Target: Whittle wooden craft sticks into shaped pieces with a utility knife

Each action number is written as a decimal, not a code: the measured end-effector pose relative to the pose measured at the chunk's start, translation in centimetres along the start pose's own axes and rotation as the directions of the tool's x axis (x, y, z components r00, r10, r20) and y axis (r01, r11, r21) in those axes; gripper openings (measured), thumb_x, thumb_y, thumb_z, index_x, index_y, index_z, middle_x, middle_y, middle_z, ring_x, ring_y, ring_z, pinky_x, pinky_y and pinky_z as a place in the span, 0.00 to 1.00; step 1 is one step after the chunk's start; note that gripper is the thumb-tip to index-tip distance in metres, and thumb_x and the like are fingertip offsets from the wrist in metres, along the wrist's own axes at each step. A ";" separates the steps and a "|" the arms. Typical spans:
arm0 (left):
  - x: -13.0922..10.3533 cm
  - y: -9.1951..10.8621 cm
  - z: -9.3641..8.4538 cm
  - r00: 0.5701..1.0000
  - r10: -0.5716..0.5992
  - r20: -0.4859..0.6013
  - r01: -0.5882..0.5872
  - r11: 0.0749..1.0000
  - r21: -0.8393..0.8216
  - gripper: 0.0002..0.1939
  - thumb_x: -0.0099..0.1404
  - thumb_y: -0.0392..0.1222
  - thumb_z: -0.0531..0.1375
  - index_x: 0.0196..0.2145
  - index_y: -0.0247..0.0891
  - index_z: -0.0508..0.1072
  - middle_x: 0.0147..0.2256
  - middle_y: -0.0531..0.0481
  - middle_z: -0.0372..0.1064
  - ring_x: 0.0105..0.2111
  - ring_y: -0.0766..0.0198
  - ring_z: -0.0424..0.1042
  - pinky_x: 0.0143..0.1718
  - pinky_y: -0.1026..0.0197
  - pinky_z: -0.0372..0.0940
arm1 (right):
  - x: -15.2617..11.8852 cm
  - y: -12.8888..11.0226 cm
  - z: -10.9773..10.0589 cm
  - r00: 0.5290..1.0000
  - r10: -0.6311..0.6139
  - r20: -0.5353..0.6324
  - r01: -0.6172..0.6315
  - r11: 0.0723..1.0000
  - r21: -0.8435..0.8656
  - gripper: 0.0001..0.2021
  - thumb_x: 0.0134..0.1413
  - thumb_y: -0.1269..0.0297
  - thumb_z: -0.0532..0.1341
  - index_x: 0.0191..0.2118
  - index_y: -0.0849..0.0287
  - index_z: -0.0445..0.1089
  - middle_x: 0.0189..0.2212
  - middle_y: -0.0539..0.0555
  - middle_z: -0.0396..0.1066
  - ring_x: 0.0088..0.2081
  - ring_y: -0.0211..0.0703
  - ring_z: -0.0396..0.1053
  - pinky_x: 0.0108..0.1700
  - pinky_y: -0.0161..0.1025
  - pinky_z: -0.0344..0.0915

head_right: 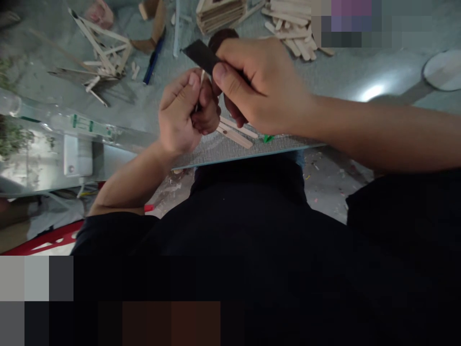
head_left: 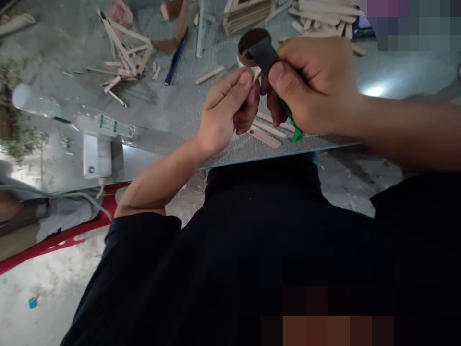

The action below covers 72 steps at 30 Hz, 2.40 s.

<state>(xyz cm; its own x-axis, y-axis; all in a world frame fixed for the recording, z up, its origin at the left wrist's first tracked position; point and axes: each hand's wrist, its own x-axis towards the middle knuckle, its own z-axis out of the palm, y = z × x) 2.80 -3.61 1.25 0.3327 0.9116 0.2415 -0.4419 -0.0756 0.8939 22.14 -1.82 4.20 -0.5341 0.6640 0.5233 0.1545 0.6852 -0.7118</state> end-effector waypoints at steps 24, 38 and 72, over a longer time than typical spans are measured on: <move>0.4 -1.5 0.2 0.996 0.067 -0.064 -0.061 0.994 0.092 0.31 0.80 0.71 0.54 0.28 0.44 0.63 0.18 0.63 0.41 0.15 0.72 0.33 0.16 0.62 0.34 | 0.1 -1.8 -0.3 0.998 0.055 0.014 -0.053 0.990 -0.132 0.27 0.84 0.50 0.55 0.27 0.53 0.66 0.22 0.49 0.72 0.26 0.39 0.67 0.35 0.42 0.65; 0.1 -2.1 -0.8 0.936 0.351 0.028 -0.337 0.871 0.358 0.27 0.85 0.61 0.45 0.34 0.43 0.66 0.23 0.60 0.47 0.17 0.71 0.44 0.24 0.65 0.41 | 0.0 -1.1 0.1 0.998 0.065 0.020 -0.064 0.997 -0.046 0.27 0.83 0.44 0.55 0.30 0.54 0.65 0.21 0.48 0.70 0.23 0.39 0.66 0.29 0.42 0.57; -0.3 0.9 -0.5 0.977 -0.209 0.047 0.213 0.971 -0.106 0.22 0.78 0.56 0.58 0.29 0.43 0.58 0.22 0.63 0.34 0.15 0.77 0.29 0.16 0.71 0.32 | -0.1 2.0 -0.7 0.981 -0.141 0.131 0.190 0.581 -0.792 0.24 0.83 0.44 0.47 0.49 0.57 0.71 0.36 0.54 0.77 0.32 0.45 0.79 0.30 0.38 0.65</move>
<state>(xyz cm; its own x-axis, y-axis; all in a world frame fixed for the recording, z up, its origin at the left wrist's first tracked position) 1.94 -3.72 1.78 0.4566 0.8872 0.0672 -0.4464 0.1631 0.8798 23.14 -0.33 3.07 -0.6551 0.5154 0.5525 0.6465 0.7608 0.0567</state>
